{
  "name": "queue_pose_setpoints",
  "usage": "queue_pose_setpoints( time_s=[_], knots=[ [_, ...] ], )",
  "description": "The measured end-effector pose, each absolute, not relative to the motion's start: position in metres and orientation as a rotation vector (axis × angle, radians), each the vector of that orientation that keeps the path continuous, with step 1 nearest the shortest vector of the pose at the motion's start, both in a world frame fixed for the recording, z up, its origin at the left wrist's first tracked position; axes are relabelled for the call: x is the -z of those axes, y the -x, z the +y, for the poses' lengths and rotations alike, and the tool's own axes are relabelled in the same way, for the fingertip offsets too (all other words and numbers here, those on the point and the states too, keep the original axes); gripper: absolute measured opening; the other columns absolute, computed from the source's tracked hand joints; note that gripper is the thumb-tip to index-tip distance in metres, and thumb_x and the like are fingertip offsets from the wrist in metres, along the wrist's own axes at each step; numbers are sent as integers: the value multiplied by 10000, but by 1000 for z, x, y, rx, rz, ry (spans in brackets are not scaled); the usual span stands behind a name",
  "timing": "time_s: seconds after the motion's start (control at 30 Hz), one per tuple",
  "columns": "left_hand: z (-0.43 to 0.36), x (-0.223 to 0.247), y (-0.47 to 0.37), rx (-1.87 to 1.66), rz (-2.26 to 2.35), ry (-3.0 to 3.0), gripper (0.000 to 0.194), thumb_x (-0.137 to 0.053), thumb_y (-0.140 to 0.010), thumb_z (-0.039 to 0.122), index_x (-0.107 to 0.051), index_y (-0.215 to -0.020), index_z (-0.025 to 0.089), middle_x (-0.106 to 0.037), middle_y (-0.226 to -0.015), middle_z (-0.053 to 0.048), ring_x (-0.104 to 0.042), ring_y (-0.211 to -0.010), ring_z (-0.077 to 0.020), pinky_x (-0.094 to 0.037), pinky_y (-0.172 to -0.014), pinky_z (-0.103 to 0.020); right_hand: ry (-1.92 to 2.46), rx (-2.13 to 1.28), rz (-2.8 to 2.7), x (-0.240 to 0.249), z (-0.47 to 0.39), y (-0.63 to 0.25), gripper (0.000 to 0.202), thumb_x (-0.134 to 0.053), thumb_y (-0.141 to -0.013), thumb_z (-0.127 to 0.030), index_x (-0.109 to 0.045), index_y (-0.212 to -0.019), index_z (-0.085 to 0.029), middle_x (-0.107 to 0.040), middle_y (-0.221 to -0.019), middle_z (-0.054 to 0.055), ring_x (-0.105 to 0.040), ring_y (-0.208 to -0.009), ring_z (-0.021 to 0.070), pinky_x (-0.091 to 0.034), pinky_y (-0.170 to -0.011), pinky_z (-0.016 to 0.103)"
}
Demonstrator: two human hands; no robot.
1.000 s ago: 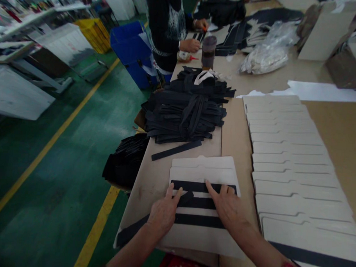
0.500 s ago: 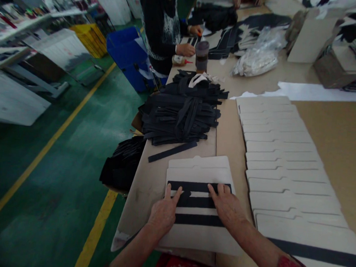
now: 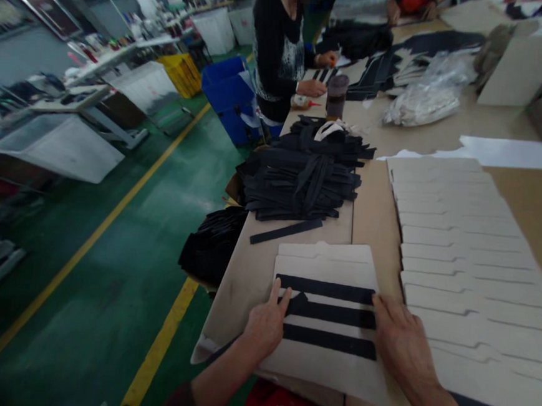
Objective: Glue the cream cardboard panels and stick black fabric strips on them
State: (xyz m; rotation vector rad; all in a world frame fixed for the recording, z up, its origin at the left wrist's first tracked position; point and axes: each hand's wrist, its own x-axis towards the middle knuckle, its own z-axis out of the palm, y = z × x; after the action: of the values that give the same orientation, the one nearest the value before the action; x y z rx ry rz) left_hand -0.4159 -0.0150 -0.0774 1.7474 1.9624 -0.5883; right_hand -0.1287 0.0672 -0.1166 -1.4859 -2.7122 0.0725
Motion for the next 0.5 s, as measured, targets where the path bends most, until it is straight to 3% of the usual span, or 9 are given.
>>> queue_pose_setpoints(
  time_s=[0.13,0.27,0.4,0.5],
  knots=[
    [-18,81,410,590,2006,-1753,748,-465,-848,84,-230,-1549,200,-119,-1614,-249,-717,-848,-241,-606,-673,-352,1170,-289,-2715,99,71,192,488,-424,-836,-41,-607,-1280,-129,-623,-1239,146,-552,-1129,269,-461,-1010,430],
    [-21,86,408,502,2007,-1751,694,-471,-888,131,-242,-1542,175,-185,-1587,-285,-717,-847,-247,-610,-691,-367,886,-548,-2850,82,77,276,503,-406,-859,-26,-601,-1305,-153,-627,-1191,117,-533,-1066,237,-457,-955,370],
    [-21,90,407,413,1946,-1715,504,-454,-916,145,-475,-1420,131,-486,-1409,-277,-709,-914,-275,-601,-744,-377,823,-604,-2971,78,81,323,316,-474,-971,-318,-653,-1222,-249,-630,-1133,85,-513,-1013,257,-437,-856,389],
    [-21,93,407,368,1917,-1682,405,-452,-922,148,-594,-1300,128,-614,-1245,-226,-695,-972,-287,-590,-771,-374,847,-573,-3025,80,79,334,360,-452,-988,-456,-652,-1229,-278,-625,-1142,81,-505,-1023,260,-407,-853,399]
  ],
)
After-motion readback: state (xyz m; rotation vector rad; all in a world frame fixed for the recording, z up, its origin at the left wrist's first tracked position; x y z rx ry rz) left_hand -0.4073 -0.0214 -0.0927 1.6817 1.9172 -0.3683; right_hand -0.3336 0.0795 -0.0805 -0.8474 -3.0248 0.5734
